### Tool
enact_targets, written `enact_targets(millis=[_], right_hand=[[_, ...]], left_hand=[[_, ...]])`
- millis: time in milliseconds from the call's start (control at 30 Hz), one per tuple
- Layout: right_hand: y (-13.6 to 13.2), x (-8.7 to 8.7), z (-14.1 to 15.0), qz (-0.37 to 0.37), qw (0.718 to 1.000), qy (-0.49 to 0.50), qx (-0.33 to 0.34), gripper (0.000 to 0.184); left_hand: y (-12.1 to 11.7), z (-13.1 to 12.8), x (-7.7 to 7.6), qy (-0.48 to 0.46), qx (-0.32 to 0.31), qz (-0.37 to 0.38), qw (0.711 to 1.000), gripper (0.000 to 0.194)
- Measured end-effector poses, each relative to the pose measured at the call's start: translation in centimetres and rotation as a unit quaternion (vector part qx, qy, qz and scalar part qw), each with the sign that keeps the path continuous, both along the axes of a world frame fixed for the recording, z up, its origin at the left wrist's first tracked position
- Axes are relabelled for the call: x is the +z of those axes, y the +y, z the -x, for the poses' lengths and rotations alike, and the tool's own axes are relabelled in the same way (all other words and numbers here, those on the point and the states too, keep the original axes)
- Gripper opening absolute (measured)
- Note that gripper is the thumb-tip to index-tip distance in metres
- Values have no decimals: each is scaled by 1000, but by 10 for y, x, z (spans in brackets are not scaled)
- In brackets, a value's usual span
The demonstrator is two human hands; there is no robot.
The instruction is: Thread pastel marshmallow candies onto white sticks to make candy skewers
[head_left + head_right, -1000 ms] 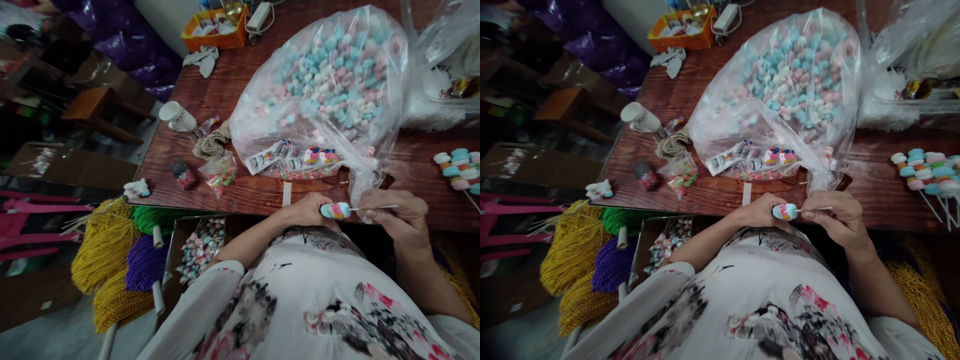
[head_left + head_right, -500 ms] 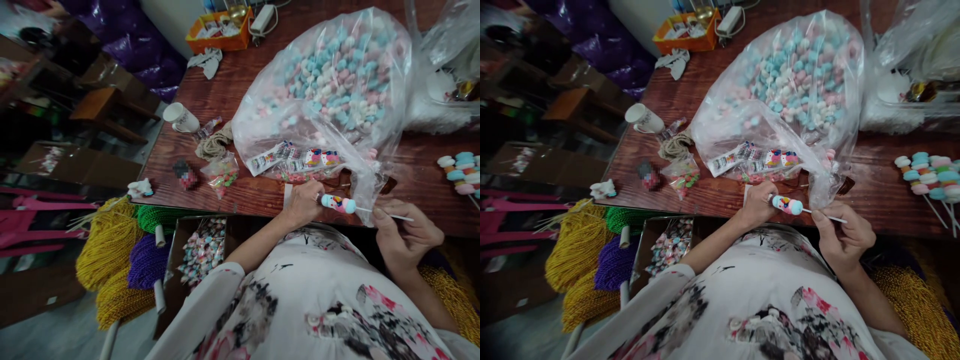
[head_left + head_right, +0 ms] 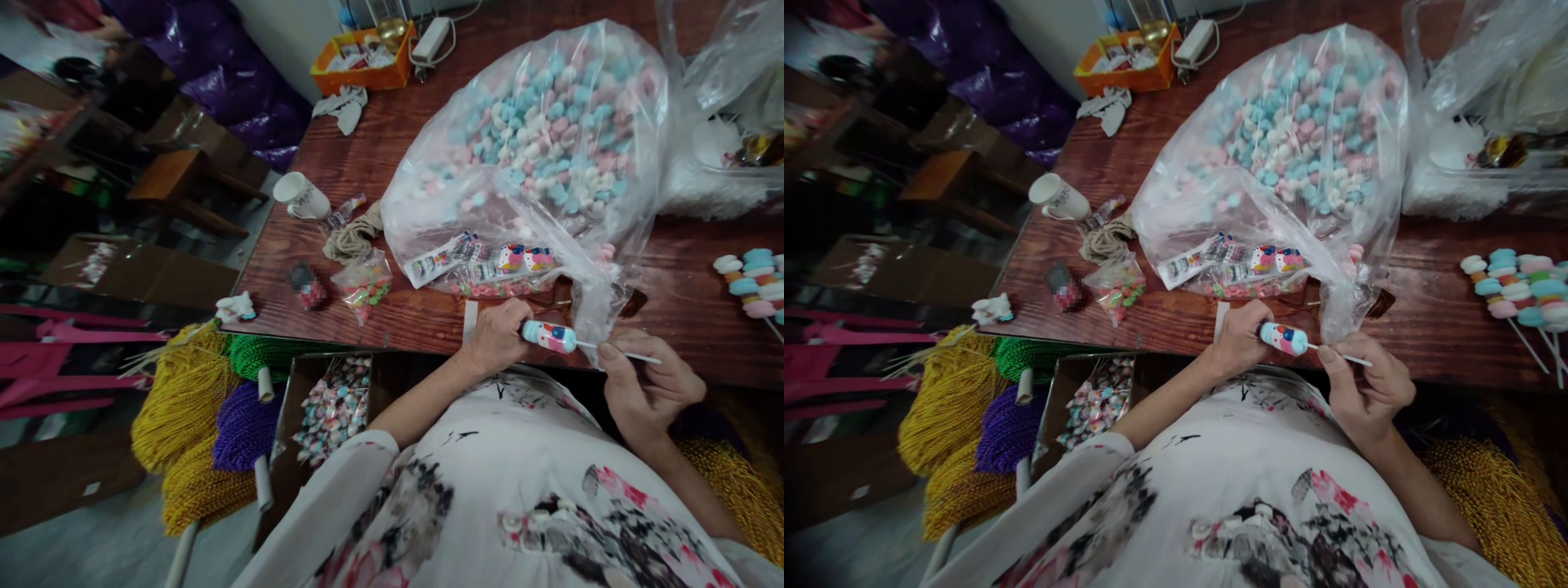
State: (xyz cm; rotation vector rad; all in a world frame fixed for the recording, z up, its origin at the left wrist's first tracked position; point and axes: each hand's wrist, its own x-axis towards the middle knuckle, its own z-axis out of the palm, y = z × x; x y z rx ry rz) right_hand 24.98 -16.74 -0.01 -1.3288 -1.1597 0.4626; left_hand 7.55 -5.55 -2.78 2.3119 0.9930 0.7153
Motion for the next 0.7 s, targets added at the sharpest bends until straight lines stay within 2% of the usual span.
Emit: enact_targets(millis=[100,233,333,400,500,567,633,700], right_hand=[[10,0,6,-40,998,-44,-31,10],[23,-5,12,-25,997,-68,28,6],[36,-7,8,31,995,-35,91,8],[47,-8,0,75,989,25,124,13],[62,-9,-15,92,975,135,149,14],[70,-8,-20,88,966,178,168,15],[75,-6,-19,93,957,192,198,16],[78,-5,-14,104,949,185,232,17]], left_hand=[[-6,-3,2,5,-11,11,1000,11],[-15,-11,5,15,-18,74,997,17],[-16,-14,14,-23,-60,180,982,24],[-9,-10,25,-94,-103,293,946,37],[6,-1,41,-189,-150,483,842,60],[15,2,47,-203,-141,567,785,56],[18,2,46,-205,-108,602,764,49],[15,-3,40,-226,-65,602,763,42]])
